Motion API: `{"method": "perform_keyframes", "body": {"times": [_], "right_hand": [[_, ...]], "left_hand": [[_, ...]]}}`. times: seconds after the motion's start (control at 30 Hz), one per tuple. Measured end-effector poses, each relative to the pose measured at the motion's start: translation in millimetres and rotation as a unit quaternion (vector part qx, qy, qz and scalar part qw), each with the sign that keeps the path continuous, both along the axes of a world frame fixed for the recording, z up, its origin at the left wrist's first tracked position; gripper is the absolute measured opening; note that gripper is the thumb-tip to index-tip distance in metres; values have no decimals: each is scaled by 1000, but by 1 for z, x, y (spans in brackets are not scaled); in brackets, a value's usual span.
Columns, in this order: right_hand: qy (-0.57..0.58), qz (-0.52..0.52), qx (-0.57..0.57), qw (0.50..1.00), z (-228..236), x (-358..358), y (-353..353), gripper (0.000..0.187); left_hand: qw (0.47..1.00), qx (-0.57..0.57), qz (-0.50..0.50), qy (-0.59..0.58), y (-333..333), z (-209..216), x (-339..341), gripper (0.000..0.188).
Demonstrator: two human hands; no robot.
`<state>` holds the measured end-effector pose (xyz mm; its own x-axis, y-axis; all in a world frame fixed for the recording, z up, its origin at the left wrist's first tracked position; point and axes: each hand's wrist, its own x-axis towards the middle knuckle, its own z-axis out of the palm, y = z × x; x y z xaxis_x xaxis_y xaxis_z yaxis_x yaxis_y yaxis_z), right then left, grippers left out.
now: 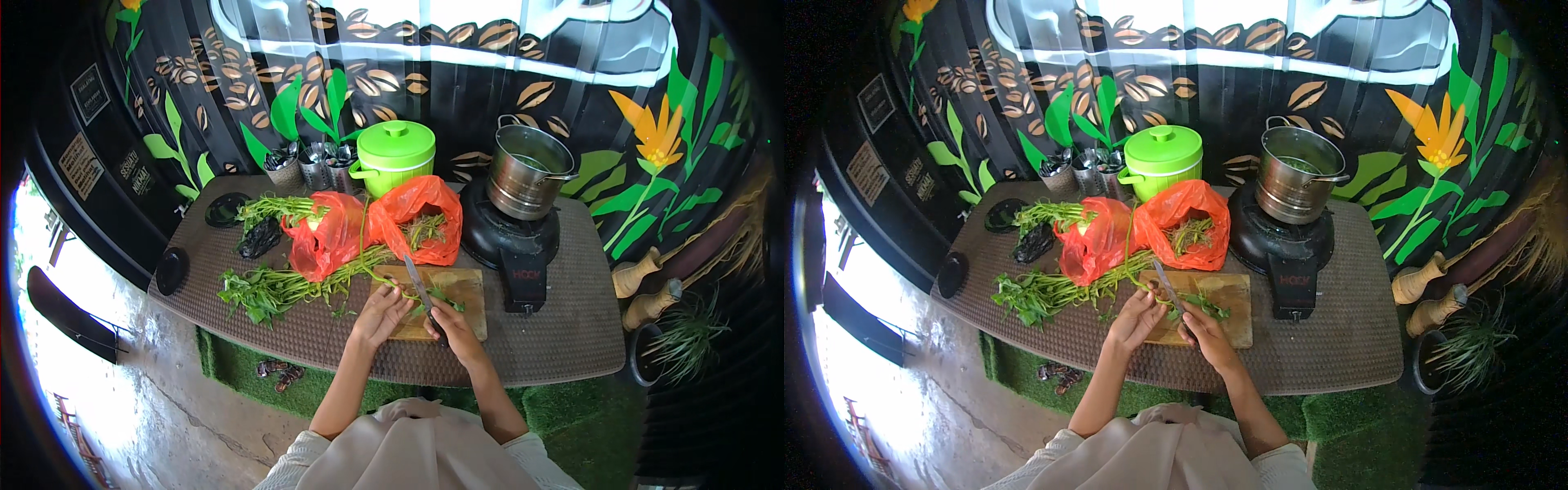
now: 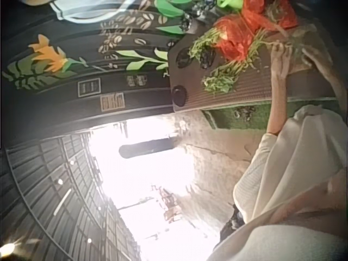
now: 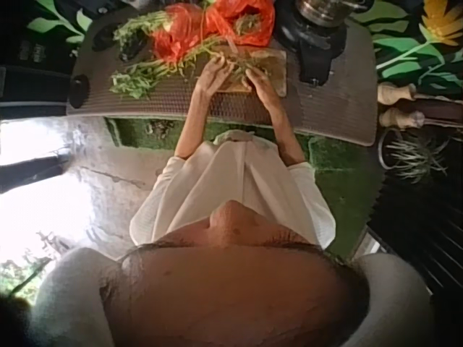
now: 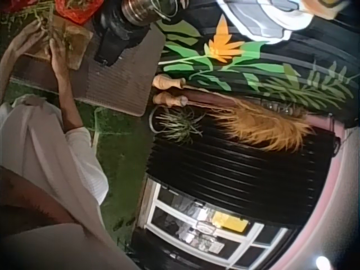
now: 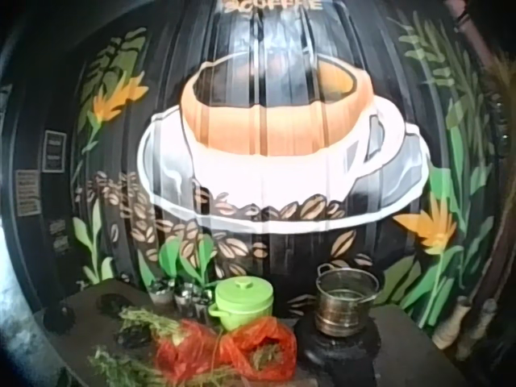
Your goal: The person chops green leafy vegetables on a wooden cutting board using a knife, places the chopped greens into a pot on a stove, and then removes individual leafy stems from a plastic bag to continue the chopping process.
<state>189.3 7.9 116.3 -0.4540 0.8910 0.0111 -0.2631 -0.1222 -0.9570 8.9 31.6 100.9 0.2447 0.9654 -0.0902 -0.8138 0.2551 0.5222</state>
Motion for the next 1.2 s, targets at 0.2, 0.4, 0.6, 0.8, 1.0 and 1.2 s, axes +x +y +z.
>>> {"method": "perform_keyframes", "body": {"times": [0.2, 0.4, 0.6, 0.8, 1.0, 1.2], "right_hand": [[44, 25, -45, 998, 0, -2, 0, 44], [30, 42, -52, 997, 6, -4, 2, 43], [39, 34, -58, 997, 4, -9, 0, 41], [15, -30, -62, 998, -7, -10, 6, 37], [-32, -99, -89, 991, -8, -14, 20, 35], [-86, -102, -91, 987, -5, -5, 30, 28]], "left_hand": [[1000, 25, -7, -4, 2, -6, -5, 15], [1000, 0, 4, 22, 2, 4, -5, 11], [1000, 11, -10, 9, 7, -11, -11, 15], [998, 47, -2, 31, 6, -3, -5, 16], [990, 99, -8, 95, 1, 2, -2, 19], [994, 69, 12, 80, 1, 2, 0, 19]]}}
